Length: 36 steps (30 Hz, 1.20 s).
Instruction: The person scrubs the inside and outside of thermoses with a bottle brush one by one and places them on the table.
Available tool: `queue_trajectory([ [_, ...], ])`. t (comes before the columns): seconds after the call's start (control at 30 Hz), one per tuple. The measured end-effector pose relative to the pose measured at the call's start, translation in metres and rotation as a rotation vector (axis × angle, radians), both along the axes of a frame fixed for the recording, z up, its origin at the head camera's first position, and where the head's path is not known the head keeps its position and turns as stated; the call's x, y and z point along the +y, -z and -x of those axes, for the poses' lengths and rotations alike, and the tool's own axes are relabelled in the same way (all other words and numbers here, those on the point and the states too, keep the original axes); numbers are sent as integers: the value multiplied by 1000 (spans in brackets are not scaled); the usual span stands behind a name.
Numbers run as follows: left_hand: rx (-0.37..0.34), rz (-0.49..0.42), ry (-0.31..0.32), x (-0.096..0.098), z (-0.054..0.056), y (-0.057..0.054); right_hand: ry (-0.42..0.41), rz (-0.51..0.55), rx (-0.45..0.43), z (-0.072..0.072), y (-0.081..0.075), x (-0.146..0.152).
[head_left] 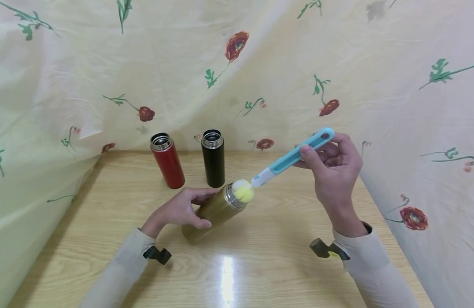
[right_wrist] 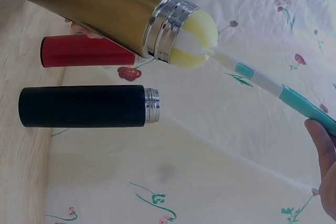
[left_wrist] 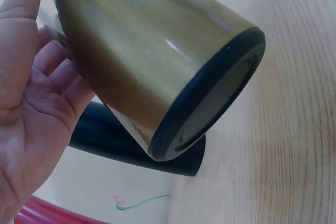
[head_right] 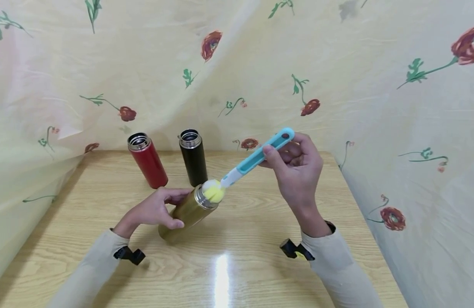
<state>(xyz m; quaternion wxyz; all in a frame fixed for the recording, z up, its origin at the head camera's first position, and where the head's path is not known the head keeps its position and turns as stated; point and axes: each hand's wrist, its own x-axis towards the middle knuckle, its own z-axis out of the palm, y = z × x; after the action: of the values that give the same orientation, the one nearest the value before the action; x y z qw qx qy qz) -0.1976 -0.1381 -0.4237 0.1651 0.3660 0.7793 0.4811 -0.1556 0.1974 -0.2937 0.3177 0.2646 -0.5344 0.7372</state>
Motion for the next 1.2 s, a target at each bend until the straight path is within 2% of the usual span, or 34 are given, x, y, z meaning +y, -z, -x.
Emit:
queue_trajectory([
  [0.43,26,-10,28,-1,1,0,28,38,3,-2,-3,3],
  [0.83,8,-42,33,-4,0,-1,0,108,14,-1,-10,10],
  [1.2,-13,-25,35,-6,-1,0,-7,137,37,-3,-14,13],
])
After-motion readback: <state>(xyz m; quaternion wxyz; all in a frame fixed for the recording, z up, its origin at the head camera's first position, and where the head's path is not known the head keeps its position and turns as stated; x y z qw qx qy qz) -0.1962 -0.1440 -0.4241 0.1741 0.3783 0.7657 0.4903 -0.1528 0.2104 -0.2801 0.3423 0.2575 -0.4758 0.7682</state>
